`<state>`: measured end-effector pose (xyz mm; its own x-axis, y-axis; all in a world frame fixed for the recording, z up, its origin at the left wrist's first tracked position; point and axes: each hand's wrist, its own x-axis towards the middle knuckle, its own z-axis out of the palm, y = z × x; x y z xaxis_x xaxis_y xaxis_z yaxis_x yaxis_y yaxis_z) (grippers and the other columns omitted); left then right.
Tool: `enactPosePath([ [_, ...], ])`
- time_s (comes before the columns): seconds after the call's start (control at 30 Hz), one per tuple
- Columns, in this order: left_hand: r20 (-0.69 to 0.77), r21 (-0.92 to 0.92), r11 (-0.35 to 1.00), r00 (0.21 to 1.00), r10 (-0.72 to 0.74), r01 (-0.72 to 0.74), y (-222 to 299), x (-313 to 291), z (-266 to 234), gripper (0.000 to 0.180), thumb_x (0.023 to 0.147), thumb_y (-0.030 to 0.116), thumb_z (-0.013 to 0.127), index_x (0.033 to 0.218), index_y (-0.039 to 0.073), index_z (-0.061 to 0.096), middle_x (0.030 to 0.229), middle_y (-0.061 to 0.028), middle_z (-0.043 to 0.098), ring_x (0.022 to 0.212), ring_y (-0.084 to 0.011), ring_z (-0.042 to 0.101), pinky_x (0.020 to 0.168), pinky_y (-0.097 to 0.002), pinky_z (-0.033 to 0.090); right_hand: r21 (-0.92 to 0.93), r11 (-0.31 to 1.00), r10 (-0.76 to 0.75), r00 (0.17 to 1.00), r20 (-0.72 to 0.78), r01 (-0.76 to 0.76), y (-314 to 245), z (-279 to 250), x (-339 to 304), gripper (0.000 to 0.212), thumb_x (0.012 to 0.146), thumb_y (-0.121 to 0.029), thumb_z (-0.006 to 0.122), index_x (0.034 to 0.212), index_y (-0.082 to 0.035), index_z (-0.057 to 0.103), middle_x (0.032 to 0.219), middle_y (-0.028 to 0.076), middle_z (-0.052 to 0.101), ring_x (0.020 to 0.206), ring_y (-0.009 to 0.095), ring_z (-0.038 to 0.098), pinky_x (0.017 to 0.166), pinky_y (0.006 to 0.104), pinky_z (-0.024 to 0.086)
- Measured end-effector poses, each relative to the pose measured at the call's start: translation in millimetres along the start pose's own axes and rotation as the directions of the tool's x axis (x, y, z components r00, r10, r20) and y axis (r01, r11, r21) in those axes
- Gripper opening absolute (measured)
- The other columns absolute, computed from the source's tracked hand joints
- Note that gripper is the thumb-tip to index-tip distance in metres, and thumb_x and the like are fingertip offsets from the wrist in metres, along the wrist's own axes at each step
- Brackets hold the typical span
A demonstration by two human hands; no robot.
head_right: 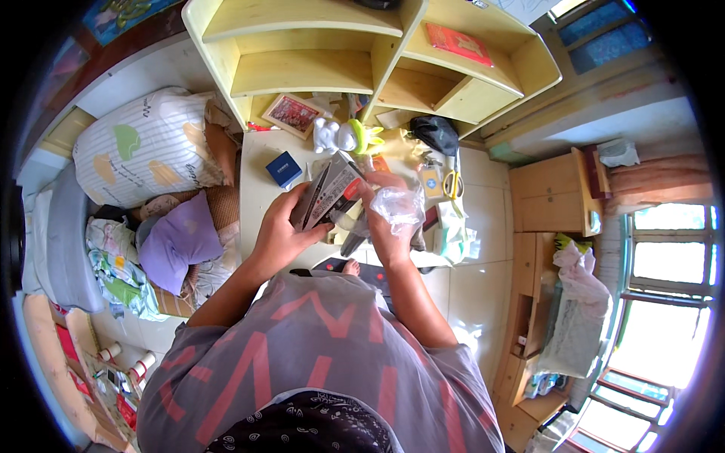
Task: The person wipes a small box with a cloth, places several boxes and small objects on a shelf, and cleans a framed photograph before placing it on the shelf.
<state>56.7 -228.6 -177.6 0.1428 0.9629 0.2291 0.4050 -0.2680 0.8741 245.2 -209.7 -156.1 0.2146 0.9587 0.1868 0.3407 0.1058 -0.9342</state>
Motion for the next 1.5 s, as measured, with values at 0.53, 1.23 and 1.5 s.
enactPosePath([
  [0.53,0.169,-0.168,0.984,0.985,-0.037,0.066,-3,-4,-20,0.067,0.070,0.014,0.079,0.125,-0.005,0.046,0.107,-0.0133,0.060,0.096,-0.0173,0.059,0.084,-0.0297,0.047,-0.254,0.897,-0.341,0.932,0.127,0.362,-32,-2,4,0.012,0.080,0.000,0.063,0.092,0.000,0.061,0.084,0.009,0.060,0.076,0.018,0.057,0.071,0.0279,0.046],
  [1.23,0.272,-0.186,0.969,0.956,-0.108,0.162,-12,7,-29,0.072,0.065,0.018,0.081,0.125,-0.004,0.047,0.111,-0.0173,0.059,0.101,-0.0228,0.059,0.089,-0.0319,0.045,-0.199,0.835,-0.401,0.815,0.417,0.513,-52,-21,13,0.021,0.070,0.004,0.072,0.090,-0.001,0.067,0.088,0.011,0.064,0.078,0.023,0.064,0.067,0.0300,0.051],
  [1.5,0.050,-0.031,0.999,0.998,0.027,-0.026,-20,4,-10,0.074,0.067,0.016,0.079,0.129,-0.001,0.044,0.107,-0.0158,0.059,0.099,-0.0241,0.058,0.086,-0.0343,0.046,-0.162,0.913,-0.311,0.896,0.316,0.374,-42,-13,11,0.030,0.077,-0.006,0.071,0.106,-0.006,0.063,0.103,0.007,0.066,0.080,0.012,0.059,0.073,0.0265,0.048],
])
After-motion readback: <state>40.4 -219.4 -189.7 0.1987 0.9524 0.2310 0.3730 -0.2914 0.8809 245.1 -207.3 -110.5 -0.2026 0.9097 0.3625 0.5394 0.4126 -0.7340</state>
